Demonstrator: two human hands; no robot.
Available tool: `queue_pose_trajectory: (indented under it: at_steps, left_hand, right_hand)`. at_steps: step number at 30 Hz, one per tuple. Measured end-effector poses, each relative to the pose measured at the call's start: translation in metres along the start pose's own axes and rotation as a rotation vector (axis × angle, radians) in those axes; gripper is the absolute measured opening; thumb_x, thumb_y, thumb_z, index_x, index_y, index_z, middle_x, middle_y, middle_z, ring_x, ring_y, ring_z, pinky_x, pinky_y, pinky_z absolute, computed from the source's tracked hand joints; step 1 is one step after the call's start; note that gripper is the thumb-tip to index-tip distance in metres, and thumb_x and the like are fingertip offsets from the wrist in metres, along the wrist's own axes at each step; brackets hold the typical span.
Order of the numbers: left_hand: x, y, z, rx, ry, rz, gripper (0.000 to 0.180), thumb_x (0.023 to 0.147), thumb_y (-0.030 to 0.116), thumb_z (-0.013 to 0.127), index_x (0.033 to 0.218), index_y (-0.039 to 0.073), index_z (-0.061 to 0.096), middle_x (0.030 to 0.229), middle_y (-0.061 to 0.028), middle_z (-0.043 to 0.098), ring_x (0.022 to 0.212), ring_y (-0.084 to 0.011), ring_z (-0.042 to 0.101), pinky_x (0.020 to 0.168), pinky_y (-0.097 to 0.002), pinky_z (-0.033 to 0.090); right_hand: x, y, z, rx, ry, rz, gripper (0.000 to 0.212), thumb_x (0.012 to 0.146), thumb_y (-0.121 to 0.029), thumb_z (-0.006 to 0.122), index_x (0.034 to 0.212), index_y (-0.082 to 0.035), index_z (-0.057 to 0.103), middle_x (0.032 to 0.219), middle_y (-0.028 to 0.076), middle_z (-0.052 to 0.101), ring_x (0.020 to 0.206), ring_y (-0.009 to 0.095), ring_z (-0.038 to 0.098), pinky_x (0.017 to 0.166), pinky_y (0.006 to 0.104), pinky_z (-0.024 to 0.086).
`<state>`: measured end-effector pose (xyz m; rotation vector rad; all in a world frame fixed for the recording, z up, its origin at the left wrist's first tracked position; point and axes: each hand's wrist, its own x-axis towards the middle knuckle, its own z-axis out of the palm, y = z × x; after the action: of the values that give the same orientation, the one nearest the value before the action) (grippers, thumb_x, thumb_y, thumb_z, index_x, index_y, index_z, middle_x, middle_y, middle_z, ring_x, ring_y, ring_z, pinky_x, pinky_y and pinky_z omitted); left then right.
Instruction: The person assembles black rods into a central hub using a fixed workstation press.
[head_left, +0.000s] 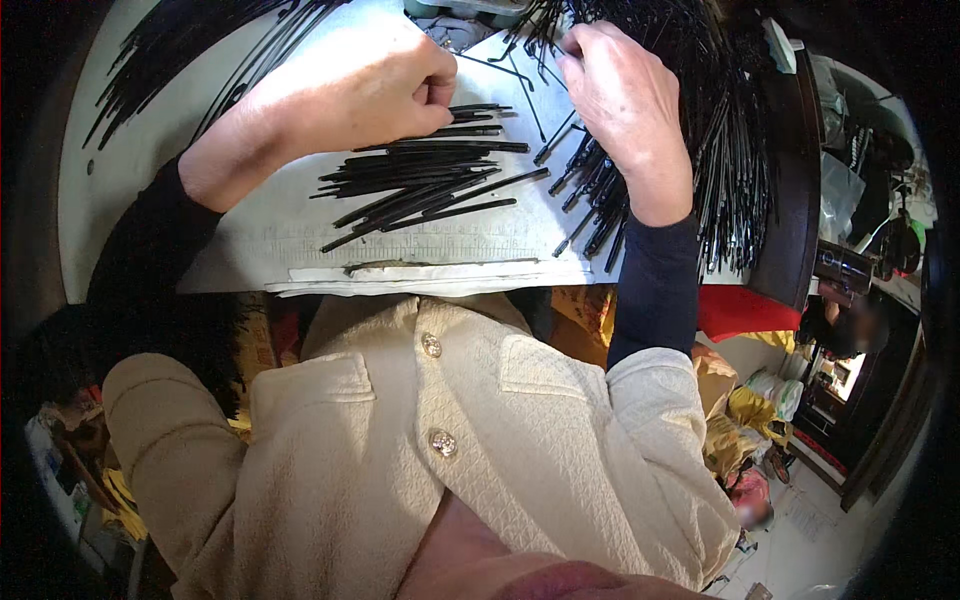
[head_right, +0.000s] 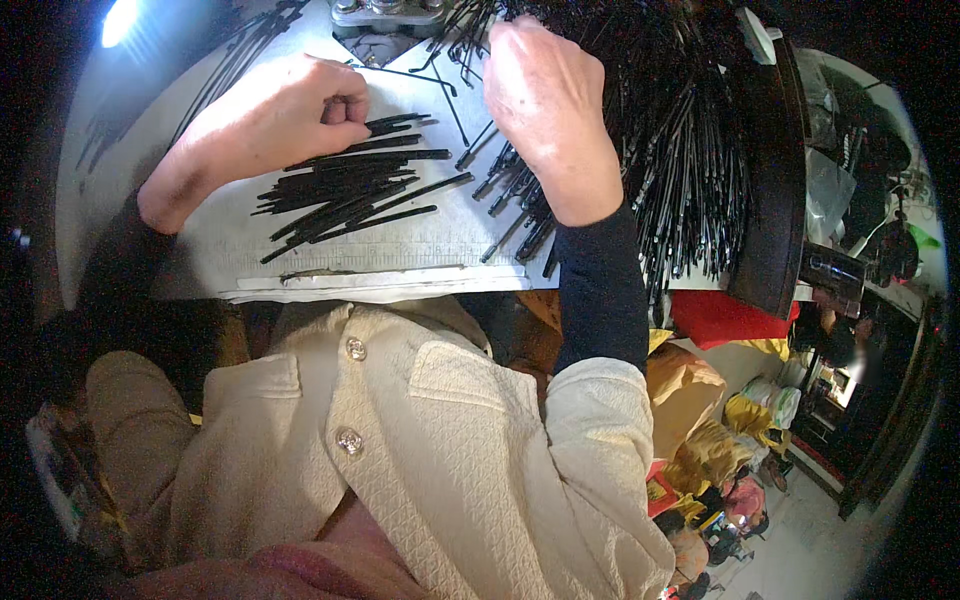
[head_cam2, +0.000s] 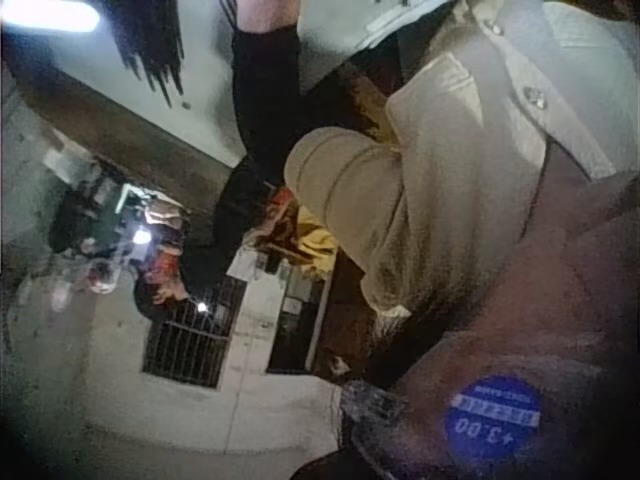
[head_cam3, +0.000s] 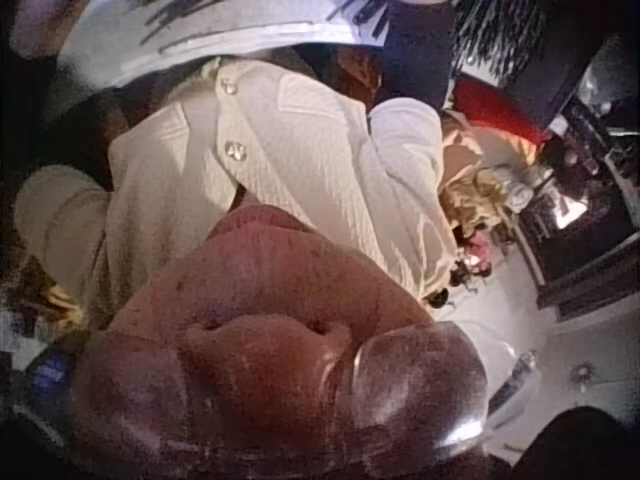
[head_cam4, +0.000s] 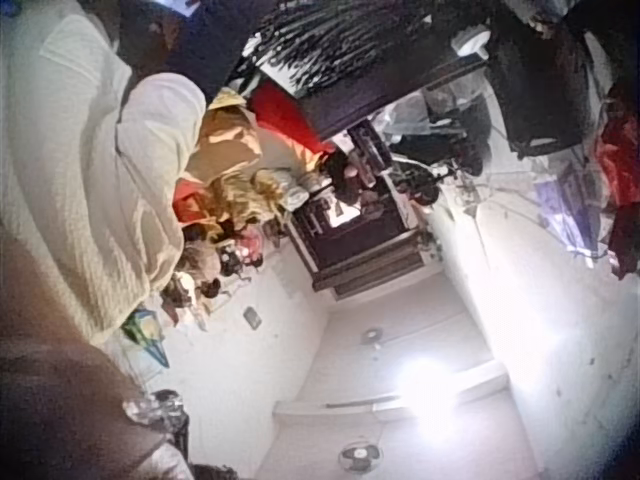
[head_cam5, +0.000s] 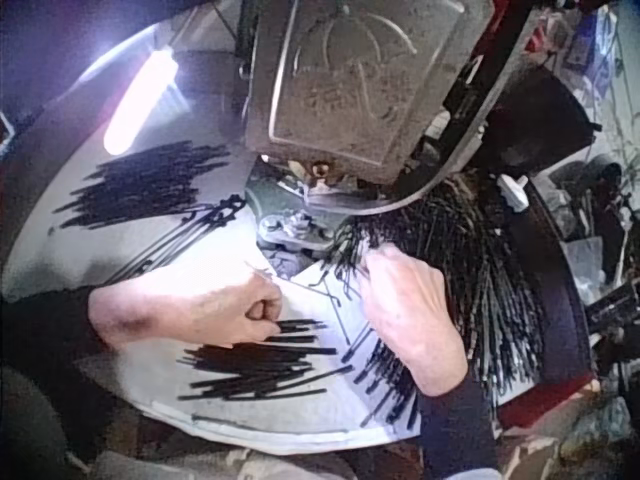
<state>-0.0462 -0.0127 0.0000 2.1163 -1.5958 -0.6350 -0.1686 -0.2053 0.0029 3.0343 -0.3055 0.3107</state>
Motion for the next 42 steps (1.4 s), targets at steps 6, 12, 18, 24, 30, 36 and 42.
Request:
queue_pose_trajectory:
  at_steps: [6,12,18,24,30,36,42]
  left_hand:
    - [-0.003,0.003,-0.007,-0.005,0.129,0.007,0.016,0.075,0.015,0.061,0.079,0.000,0.061,0.066,-0.0122,0.058,0.057,-0.0216,0.055,0.058,-0.0300,0.045]
    - [0.001,-0.006,-0.014,-0.086,0.136,-0.062,0.022,0.078,0.020,0.061,0.089,0.001,0.065,0.070,-0.0115,0.062,0.060,-0.0177,0.058,0.060,-0.0272,0.047]
    - [0.003,-0.012,-0.016,-0.133,0.200,-0.123,0.023,0.079,0.021,0.062,0.089,0.001,0.065,0.070,-0.0085,0.062,0.061,-0.0108,0.056,0.059,-0.0252,0.046]
    - [0.006,-0.028,-0.015,-0.295,0.189,-0.079,0.027,0.078,0.021,0.063,0.095,0.000,0.065,0.070,-0.0037,0.061,0.063,-0.0084,0.054,0.058,-0.0238,0.046]
    - [0.001,-0.019,-0.030,-0.400,0.031,-0.188,0.030,0.079,0.022,0.061,0.099,-0.002,0.063,0.071,-0.0043,0.059,0.053,-0.0050,0.049,0.046,-0.0179,0.039]
    - [0.005,-0.043,-0.018,-0.658,0.036,-0.112,0.029,0.083,0.025,0.060,0.100,0.002,0.060,0.073,-0.0019,0.059,0.055,-0.0046,0.052,0.046,-0.0162,0.040]
    - [0.002,-0.046,-0.017,-0.840,0.028,-0.163,0.026,0.081,0.022,0.066,0.098,0.003,0.060,0.074,-0.0011,0.059,0.061,-0.0060,0.057,0.050,-0.0170,0.045]
  right_hand:
    - [0.004,-0.006,-0.007,0.104,-0.084,0.071,0.018,0.078,-0.020,0.055,0.085,-0.005,0.063,0.077,0.013,0.064,0.073,0.031,0.062,0.068,0.0362,0.049]
    - [0.004,-0.010,-0.014,0.457,-0.058,0.076,0.022,0.074,-0.012,0.055,0.090,-0.001,0.065,0.075,0.014,0.064,0.074,0.027,0.064,0.071,0.0333,0.050]
    - [0.006,-0.018,-0.006,0.872,-0.084,0.124,0.018,0.075,-0.010,0.060,0.089,0.001,0.064,0.071,0.008,0.064,0.063,0.013,0.061,0.060,0.0243,0.048]
    - [0.010,-0.029,-0.012,1.253,-0.179,0.198,0.013,0.081,-0.006,0.059,0.091,0.003,0.059,0.077,0.007,0.062,0.067,0.011,0.063,0.059,0.0199,0.050]
    - [0.014,-0.035,-0.012,1.620,0.000,0.174,0.010,0.081,-0.003,0.062,0.089,0.001,0.058,0.080,0.010,0.064,0.075,0.017,0.065,0.063,0.0235,0.053]
    - [0.010,-0.038,-0.003,1.317,0.083,0.141,0.008,0.080,-0.005,0.064,0.086,0.001,0.062,0.076,0.008,0.065,0.068,0.010,0.062,0.062,0.0202,0.049]
    - [0.009,-0.032,-0.007,0.931,-0.037,0.020,0.017,0.081,-0.013,0.061,0.089,0.001,0.066,0.074,0.012,0.066,0.062,0.015,0.062,0.059,0.0261,0.047]
